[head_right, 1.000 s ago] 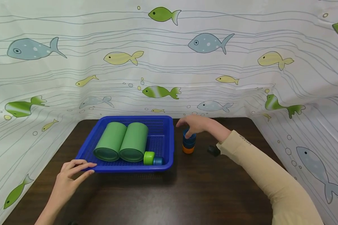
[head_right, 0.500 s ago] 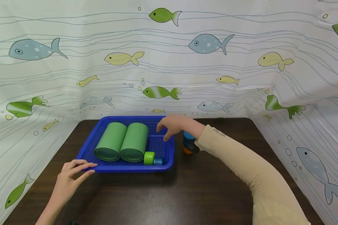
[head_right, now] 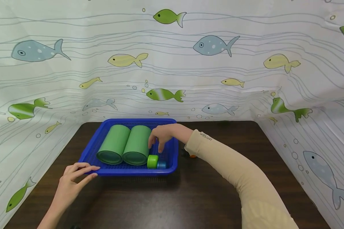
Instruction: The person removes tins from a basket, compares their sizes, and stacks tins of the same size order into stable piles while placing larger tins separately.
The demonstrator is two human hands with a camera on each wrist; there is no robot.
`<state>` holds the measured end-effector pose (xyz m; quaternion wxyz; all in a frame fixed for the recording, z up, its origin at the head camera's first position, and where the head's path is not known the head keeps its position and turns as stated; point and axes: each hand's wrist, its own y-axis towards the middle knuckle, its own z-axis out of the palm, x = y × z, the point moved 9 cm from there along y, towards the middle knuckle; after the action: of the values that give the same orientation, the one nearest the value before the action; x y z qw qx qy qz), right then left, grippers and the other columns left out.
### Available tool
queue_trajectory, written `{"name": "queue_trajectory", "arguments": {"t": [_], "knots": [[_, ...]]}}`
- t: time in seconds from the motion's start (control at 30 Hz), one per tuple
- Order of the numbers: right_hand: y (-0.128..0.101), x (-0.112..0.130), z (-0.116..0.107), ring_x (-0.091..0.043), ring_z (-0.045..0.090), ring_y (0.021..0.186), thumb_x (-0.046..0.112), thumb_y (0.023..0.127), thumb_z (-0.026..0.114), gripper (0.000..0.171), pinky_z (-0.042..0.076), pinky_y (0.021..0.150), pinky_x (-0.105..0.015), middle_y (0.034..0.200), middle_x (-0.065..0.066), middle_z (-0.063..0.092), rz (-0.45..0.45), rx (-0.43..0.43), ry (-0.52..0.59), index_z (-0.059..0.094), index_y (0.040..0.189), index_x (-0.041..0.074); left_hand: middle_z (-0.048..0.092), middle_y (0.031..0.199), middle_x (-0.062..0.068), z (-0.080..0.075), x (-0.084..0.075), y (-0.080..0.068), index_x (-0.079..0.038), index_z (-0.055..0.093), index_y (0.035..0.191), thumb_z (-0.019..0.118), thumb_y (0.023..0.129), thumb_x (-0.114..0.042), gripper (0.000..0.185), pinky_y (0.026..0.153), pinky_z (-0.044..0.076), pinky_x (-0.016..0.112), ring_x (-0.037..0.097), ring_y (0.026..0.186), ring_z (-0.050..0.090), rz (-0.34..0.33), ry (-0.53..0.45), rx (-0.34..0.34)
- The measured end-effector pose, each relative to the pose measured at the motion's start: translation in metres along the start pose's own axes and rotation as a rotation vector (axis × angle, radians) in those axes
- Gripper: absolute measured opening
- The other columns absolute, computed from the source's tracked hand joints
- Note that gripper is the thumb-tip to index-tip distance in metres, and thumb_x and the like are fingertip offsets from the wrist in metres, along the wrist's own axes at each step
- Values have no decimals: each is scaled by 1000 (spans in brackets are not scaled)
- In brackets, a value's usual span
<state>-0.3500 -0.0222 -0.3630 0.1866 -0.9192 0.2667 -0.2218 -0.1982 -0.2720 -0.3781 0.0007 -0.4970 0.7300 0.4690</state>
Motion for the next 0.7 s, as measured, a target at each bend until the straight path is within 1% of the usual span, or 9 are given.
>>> {"name": "queue_trajectory", "arguments": {"t": [0.1, 0.23, 0.33, 0.43, 0.53, 0.7], "knots": [[6, 4, 9, -24, 53, 132, 16, 86, 77, 45, 45, 108, -34, 138, 2, 61, 0, 47, 4, 66, 129, 26, 62, 92, -8, 0, 0, 0, -21, 80, 94, 85, 64, 5, 40, 87, 26, 14, -2, 101, 40, 0, 5, 3], [13, 12, 18, -19, 56, 129, 11, 86, 77, 45, 46, 104, -31, 136, 5, 63, -21, 107, 1, 68, 128, 27, 62, 93, -8, 0, 0, 0, -20, 80, 94, 85, 64, 6, 41, 88, 26, 15, -2, 101, 40, 1, 12, 6], [18, 16, 26, -17, 55, 129, 9, 87, 75, 46, 48, 100, -27, 138, 4, 62, -29, 155, 6, 67, 128, 26, 62, 93, -9, 1, 1, 0, -20, 80, 94, 85, 63, 7, 42, 88, 27, 15, -2, 101, 40, 4, 17, 8], [21, 16, 30, -18, 54, 131, 8, 87, 75, 46, 47, 97, -23, 140, 3, 60, -12, 183, 6, 67, 128, 28, 62, 93, -9, 1, 1, 0, -20, 80, 94, 85, 64, 7, 41, 87, 27, 15, -2, 100, 40, 2, 19, 9], [22, 12, 30, -16, 55, 131, 8, 85, 76, 47, 48, 98, -25, 138, 5, 62, 9, 174, 9, 69, 126, 30, 62, 93, -9, 1, 2, 1, -20, 80, 94, 85, 64, 7, 41, 87, 27, 14, -2, 100, 40, 3, 20, 9], [22, 2, 23, -12, 55, 129, 7, 85, 77, 45, 47, 105, -30, 133, 7, 65, 47, 139, 11, 70, 124, 29, 61, 93, -9, 1, 1, 1, -20, 80, 94, 85, 62, 8, 42, 88, 27, 15, -2, 101, 40, 10, 18, 11]]}}
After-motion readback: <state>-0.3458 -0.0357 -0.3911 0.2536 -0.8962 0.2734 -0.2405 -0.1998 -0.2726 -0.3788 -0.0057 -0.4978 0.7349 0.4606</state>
